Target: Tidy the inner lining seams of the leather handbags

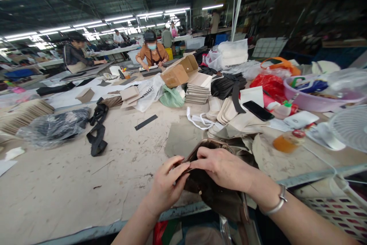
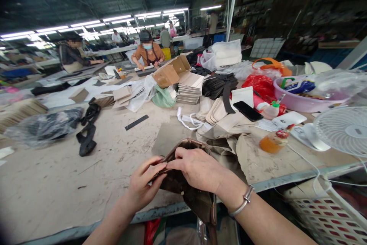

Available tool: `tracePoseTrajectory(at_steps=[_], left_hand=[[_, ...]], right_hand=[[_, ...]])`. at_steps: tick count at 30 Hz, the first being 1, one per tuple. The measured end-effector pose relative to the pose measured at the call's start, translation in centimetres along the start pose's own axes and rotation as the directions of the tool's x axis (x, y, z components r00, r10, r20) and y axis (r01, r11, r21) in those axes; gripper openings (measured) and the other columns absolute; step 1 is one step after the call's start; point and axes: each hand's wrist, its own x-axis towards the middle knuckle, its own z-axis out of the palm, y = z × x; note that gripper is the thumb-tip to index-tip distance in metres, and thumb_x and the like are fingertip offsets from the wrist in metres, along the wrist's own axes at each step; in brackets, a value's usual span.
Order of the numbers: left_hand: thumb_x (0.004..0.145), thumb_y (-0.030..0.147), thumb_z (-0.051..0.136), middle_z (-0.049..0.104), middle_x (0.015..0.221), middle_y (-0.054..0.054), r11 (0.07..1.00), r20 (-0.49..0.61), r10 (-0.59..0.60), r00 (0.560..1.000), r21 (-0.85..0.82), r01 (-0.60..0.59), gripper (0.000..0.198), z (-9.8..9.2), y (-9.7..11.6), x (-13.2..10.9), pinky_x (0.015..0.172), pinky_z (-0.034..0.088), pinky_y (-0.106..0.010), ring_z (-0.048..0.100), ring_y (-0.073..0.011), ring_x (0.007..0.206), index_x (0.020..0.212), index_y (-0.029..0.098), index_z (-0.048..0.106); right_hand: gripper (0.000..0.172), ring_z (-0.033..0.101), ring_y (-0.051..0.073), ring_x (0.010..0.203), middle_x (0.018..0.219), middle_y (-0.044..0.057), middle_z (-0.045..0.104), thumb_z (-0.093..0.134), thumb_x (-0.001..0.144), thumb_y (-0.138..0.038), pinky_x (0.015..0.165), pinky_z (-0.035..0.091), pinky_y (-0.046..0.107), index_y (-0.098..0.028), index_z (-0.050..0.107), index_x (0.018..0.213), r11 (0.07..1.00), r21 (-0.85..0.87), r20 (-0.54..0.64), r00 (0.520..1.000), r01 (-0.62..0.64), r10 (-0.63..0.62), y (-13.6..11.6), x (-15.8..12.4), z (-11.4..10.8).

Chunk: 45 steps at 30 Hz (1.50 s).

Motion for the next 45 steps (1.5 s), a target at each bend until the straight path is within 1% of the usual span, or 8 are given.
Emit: tracePoseTrajectory(at_steps=[8, 16, 20, 25, 29, 32, 37, 45], left_hand=[[0.079, 0.006, 0.061, 0.052, 0.12, -0.014, 0.999, -0.013, 0.041, 0.999, 0.002, -0.041, 0.04, 0.1, 0.1, 0.5, 0.085, 0.053, -0.032, 0.058, -0.0185, 0.101, 0.116, 0.019, 0.057], [0.076, 0.005, 0.063, 0.049, 0.13, -0.017, 0.987, -0.009, 0.145, 0.989, 0.074, -0.144, 0.04, 0.1, -0.1, 0.8, 0.091, 0.053, -0.037, 0.055, -0.0244, 0.114, 0.114, 0.017, 0.058], [0.077, 0.004, 0.063, 0.052, 0.128, -0.017, 0.97, 0.001, 0.202, 0.979, 0.136, -0.201, 0.037, 0.2, -0.2, 0.8, 0.09, 0.054, -0.035, 0.056, -0.0231, 0.113, 0.111, 0.017, 0.059], [0.08, 0.005, 0.058, 0.056, 0.123, -0.015, 0.981, 0.001, 0.151, 0.989, 0.123, -0.15, 0.028, 0.3, 0.0, 0.8, 0.091, 0.054, -0.033, 0.057, -0.0208, 0.111, 0.105, 0.016, 0.059], [0.08, 0.004, 0.057, 0.057, 0.12, -0.014, 0.991, 0.002, 0.114, 0.993, 0.071, -0.114, 0.024, 0.2, 0.2, 1.0, 0.091, 0.053, -0.033, 0.058, -0.0201, 0.109, 0.101, 0.016, 0.06], [0.079, 0.004, 0.058, 0.057, 0.117, -0.013, 0.995, -0.012, 0.093, 0.996, 0.04, -0.093, 0.023, 0.4, 0.5, 1.3, 0.091, 0.053, -0.032, 0.058, -0.0192, 0.108, 0.099, 0.016, 0.06], [0.079, 0.002, 0.058, 0.058, 0.115, -0.012, 0.997, -0.032, 0.078, 0.996, 0.013, -0.077, 0.022, 0.6, 0.7, 1.7, 0.09, 0.052, -0.029, 0.059, -0.0174, 0.105, 0.096, 0.016, 0.06], [0.077, 0.004, 0.061, 0.058, 0.113, -0.011, 0.998, -0.061, 0.058, 0.996, 0.04, -0.055, 0.02, 0.7, 0.5, 1.4, 0.089, 0.052, -0.029, 0.059, -0.018, 0.104, 0.093, 0.017, 0.059]], right_hand=[[0.04, 0.053, 0.012, 0.081, 0.094, 0.0, 0.051, 0.045, 0.09, -0.011, 0.067, 0.036, 0.024, -0.038, 0.06, 0.116, 0.998, 0.056, -0.017, 1.0, -0.001, 0.002, 0.7, -0.3, 0.2], [0.039, 0.053, 0.012, 0.077, 0.092, -0.001, 0.051, 0.049, 0.088, -0.01, 0.063, 0.034, 0.023, -0.038, 0.062, 0.111, 0.998, 0.069, -0.033, 0.999, 0.008, -0.006, 0.7, -0.7, 0.0], [0.036, 0.055, 0.012, 0.081, 0.094, 0.0, 0.055, 0.046, 0.089, -0.01, 0.067, 0.037, 0.023, -0.033, 0.063, 0.111, 0.995, 0.097, -0.044, 0.999, 0.011, -0.007, 0.9, -0.9, 0.2], [0.026, 0.057, 0.013, 0.086, 0.096, 0.002, 0.059, 0.045, 0.092, -0.014, 0.074, 0.041, 0.024, -0.025, 0.064, 0.106, 0.988, 0.152, -0.078, 0.997, -0.009, 0.021, 1.1, -1.0, 0.4], [0.021, 0.057, 0.015, 0.087, 0.098, 0.002, 0.06, 0.055, 0.088, -0.021, 0.076, 0.042, 0.025, -0.024, 0.061, 0.108, 0.987, 0.162, -0.115, 0.993, -0.019, 0.038, 0.8, -0.8, 0.2], [0.023, 0.057, 0.015, 0.086, 0.098, 0.002, 0.061, 0.055, 0.088, -0.021, 0.072, 0.04, 0.024, -0.025, 0.06, 0.111, 0.993, 0.113, -0.112, 0.994, 0.015, -0.002, 0.5, -0.6, 0.2], [0.019, 0.055, 0.013, 0.076, 0.086, 0.002, 0.062, 0.046, 0.094, -0.022, 0.062, 0.034, 0.025, -0.022, 0.064, 0.1, 0.999, 0.016, -0.103, 0.994, 0.03, -0.028, 0.1, -0.1, 0.3], [0.022, 0.052, 0.012, 0.072, 0.082, 0.002, 0.062, 0.044, 0.094, -0.021, 0.06, 0.031, 0.025, -0.021, 0.065, 0.088, 0.999, -0.028, -0.132, 0.991, 0.034, -0.038, 0.5, 0.1, 0.6]])
